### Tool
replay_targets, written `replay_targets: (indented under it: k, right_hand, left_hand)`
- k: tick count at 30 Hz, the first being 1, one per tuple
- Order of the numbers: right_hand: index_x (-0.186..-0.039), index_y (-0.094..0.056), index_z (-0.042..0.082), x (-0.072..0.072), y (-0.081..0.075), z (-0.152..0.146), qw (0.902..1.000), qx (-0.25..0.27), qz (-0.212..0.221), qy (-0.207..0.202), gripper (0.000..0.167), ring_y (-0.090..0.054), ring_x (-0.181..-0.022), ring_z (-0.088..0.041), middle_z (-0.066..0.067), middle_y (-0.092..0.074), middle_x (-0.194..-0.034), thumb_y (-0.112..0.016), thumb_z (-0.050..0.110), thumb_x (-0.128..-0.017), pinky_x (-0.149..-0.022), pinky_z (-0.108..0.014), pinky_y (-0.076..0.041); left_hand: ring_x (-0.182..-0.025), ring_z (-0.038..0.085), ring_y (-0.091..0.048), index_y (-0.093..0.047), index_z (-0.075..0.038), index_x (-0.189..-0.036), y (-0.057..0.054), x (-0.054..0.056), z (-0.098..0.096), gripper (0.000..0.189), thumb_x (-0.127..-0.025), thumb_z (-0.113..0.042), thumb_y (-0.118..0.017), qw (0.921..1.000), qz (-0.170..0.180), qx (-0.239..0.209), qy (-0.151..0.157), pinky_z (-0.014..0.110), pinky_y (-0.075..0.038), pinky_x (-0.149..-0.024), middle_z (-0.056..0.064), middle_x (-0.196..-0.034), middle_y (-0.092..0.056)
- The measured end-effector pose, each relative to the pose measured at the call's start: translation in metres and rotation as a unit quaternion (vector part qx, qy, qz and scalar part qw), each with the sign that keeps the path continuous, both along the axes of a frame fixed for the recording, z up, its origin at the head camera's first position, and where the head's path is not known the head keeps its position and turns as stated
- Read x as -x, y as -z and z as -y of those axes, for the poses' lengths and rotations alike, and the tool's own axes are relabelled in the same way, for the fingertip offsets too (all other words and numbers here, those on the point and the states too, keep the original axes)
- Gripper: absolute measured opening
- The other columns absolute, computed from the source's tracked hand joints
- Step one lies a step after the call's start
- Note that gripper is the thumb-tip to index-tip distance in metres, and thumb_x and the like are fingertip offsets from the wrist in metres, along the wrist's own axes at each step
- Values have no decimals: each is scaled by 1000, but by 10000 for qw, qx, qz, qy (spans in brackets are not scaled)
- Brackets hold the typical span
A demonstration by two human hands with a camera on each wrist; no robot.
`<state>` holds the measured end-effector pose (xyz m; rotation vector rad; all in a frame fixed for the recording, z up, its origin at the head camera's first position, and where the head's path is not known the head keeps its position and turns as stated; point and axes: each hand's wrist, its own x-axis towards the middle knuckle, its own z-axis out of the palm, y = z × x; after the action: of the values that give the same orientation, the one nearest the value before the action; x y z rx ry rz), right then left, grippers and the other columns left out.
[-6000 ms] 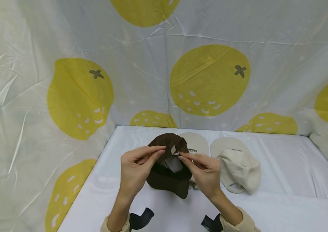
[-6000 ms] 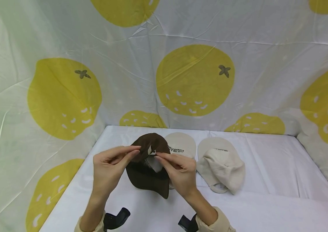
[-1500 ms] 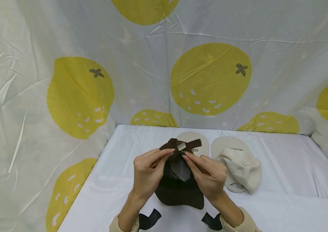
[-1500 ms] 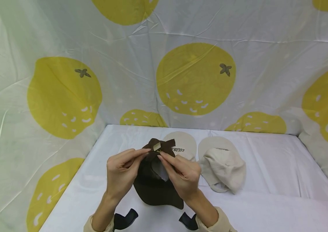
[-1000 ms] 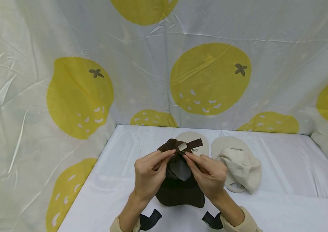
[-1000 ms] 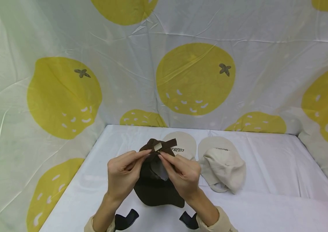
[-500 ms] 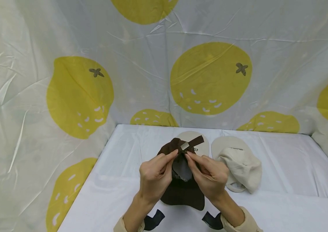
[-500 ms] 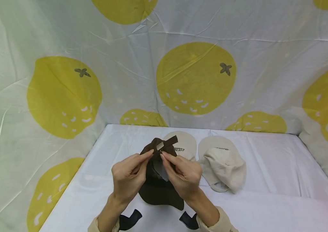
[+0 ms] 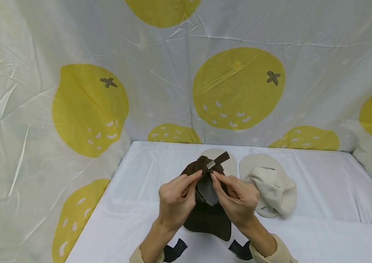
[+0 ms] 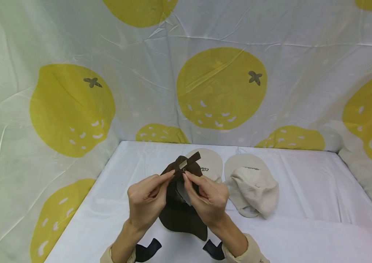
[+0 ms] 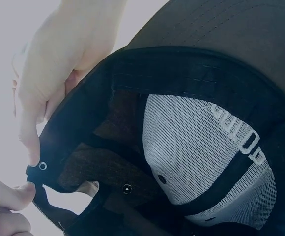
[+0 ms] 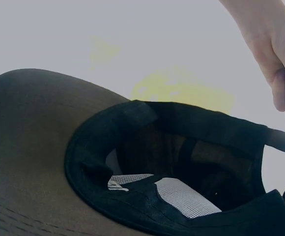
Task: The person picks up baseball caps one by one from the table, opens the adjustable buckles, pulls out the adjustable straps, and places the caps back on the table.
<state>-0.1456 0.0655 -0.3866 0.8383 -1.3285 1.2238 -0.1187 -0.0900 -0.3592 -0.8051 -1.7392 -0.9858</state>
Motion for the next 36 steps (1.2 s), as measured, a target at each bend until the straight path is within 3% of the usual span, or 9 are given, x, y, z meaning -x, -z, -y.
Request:
replay_targets:
  k: [10, 18, 26, 36]
  right_hand:
    - [-81, -75, -15, 3, 0, -2, 9999, 155, -11, -37, 22, -19, -47, -1, 6, -29, -48, -77, 4, -91, -46, -10, -15]
    - [-78, -76, -15, 7, -3, -7, 9980, 447, 226, 386, 25, -16, -49, -3, 5, -29, -48, -80, 7, -89, -48, -13, -13]
    - [-78, -76, -15, 9, -5, -9, 9976, 517, 258, 392, 24, -16, -49, -4, 5, -22, -50, -80, 6, -88, -49, -14, -13]
    - [-78, -78, -13, 11, -4, -10, 9973, 624, 299, 229, 5, -15, -50, -6, 4, -21, -51, -82, -10, -77, -50, -15, -12]
  left_hand:
    - [-51, 2, -23, -80, 5, -96, -1, 0, 2, 30, -74, 25, -74, 10000, 86, 41, -5, 15, -20, -44, -1, -54, -48]
    - [-53, 3, -25, -80, 5, -94, -3, 1, 9, 29, -75, 25, -73, 9999, 155, -66, 8, 16, -20, -46, 1, -57, -53]
    - [-57, 2, -17, -80, 8, -93, -5, 5, 16, 28, -74, 27, -72, 9998, 127, -156, 65, 18, -15, -47, -2, -52, -32]
    - [-56, 2, -19, -81, 5, -89, -11, 9, 30, 25, -75, 25, -75, 9989, 186, -387, -211, 16, -15, -49, -2, -52, -34]
